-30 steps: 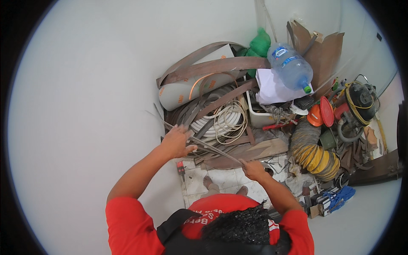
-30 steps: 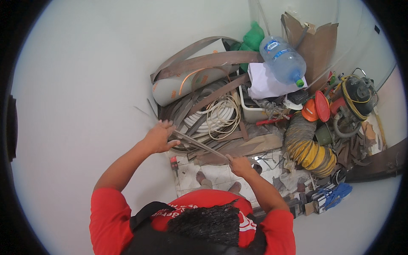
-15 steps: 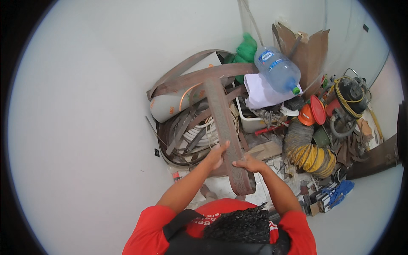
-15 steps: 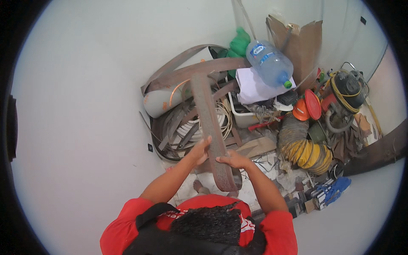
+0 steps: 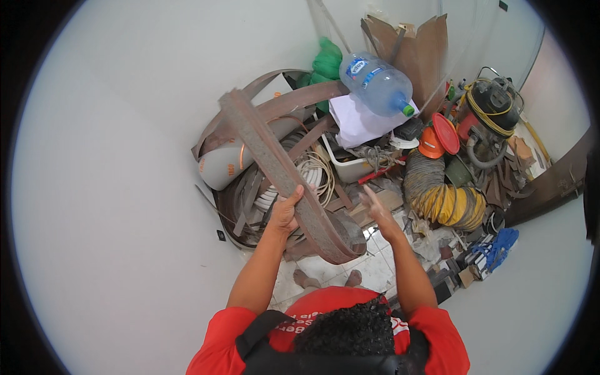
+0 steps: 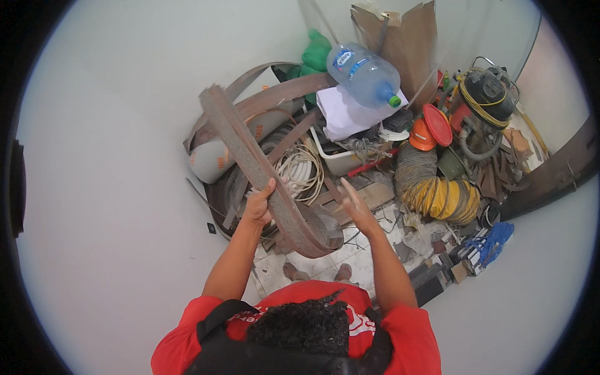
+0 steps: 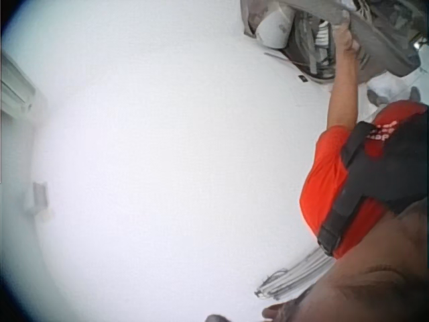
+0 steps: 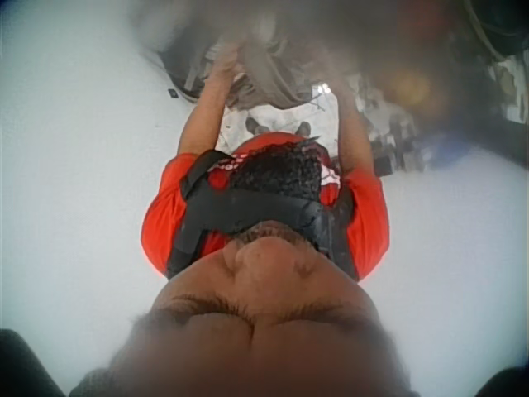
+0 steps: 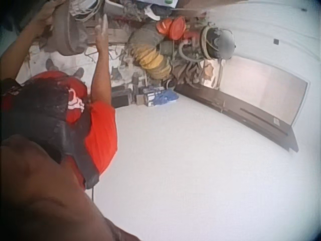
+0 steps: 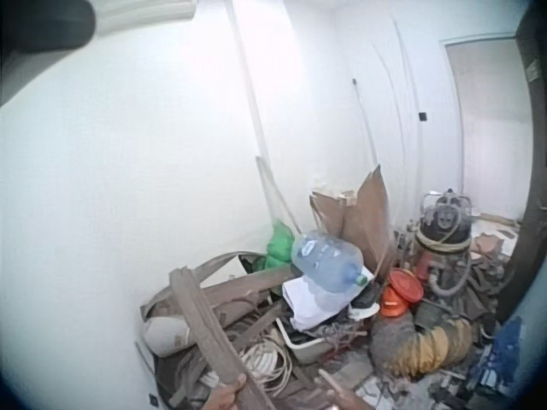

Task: The person handles long brown edging strips and a wooden board in a cluttered room. They pick up the strips from a pile on the floor, examine both sides by hand, and reposition them while clearing space among surrounding renovation equipment like a vacuum and flexible hoses.

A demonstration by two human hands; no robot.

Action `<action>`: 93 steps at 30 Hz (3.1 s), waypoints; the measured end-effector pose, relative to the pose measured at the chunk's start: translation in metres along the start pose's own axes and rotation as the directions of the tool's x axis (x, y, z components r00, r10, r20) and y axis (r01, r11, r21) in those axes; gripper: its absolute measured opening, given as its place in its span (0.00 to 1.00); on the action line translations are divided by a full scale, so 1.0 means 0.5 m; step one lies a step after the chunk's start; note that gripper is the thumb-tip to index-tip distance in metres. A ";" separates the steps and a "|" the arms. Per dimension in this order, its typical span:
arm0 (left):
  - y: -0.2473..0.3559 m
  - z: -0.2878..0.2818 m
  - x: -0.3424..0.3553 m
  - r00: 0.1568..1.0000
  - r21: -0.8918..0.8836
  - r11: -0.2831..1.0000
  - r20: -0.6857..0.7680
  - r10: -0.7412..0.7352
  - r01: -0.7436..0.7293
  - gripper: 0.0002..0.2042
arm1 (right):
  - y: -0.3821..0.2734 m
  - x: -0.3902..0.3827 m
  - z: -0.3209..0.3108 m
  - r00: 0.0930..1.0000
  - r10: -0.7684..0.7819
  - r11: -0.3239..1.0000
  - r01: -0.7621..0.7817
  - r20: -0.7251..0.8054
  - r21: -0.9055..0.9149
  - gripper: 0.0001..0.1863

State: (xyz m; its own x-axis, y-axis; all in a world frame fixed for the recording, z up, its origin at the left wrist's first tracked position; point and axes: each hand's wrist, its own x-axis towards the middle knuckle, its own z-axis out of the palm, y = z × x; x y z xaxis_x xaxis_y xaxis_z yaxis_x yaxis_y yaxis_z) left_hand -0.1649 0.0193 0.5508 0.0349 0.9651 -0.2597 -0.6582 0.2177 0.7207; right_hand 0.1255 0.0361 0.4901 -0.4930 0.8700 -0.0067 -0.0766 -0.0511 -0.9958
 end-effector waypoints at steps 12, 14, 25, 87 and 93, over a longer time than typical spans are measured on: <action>0.022 -0.046 -0.036 0.985 -0.001 0.993 -0.126 0.116 -0.117 0.26 | 0.092 -0.112 0.161 0.980 0.109 0.971 -0.069 -0.164 0.231 0.69; 0.023 -0.051 -0.042 0.980 0.011 0.990 -0.140 0.141 -0.141 0.26 | 0.086 -0.114 0.163 0.968 0.181 0.972 -0.149 -0.176 0.182 0.67; 0.000 -0.091 -0.042 0.970 0.033 0.989 -0.194 0.147 -0.143 0.23 | 0.102 -0.126 0.176 0.970 0.183 0.929 -0.119 -0.157 0.351 0.42; -0.302 -0.483 -0.033 0.912 0.995 -0.097 -0.033 -0.410 -0.008 0.31 | 0.075 -0.122 -0.423 0.977 0.197 0.344 0.007 0.079 -0.939 0.30; -0.334 -0.576 -0.343 0.825 0.857 -0.102 -0.514 -0.236 0.505 0.26 | -0.284 -0.280 -1.058 0.851 -0.112 -0.618 -0.464 -0.513 -0.634 0.15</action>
State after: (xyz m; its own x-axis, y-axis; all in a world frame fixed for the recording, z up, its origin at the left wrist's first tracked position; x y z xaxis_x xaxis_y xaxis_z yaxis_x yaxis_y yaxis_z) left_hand -0.2779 -0.2245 0.2898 -0.2026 0.6696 -0.7146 0.7291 0.5903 0.3464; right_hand 0.6638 0.1808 0.5836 0.0340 0.9977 0.0582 0.8258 -0.0608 0.5606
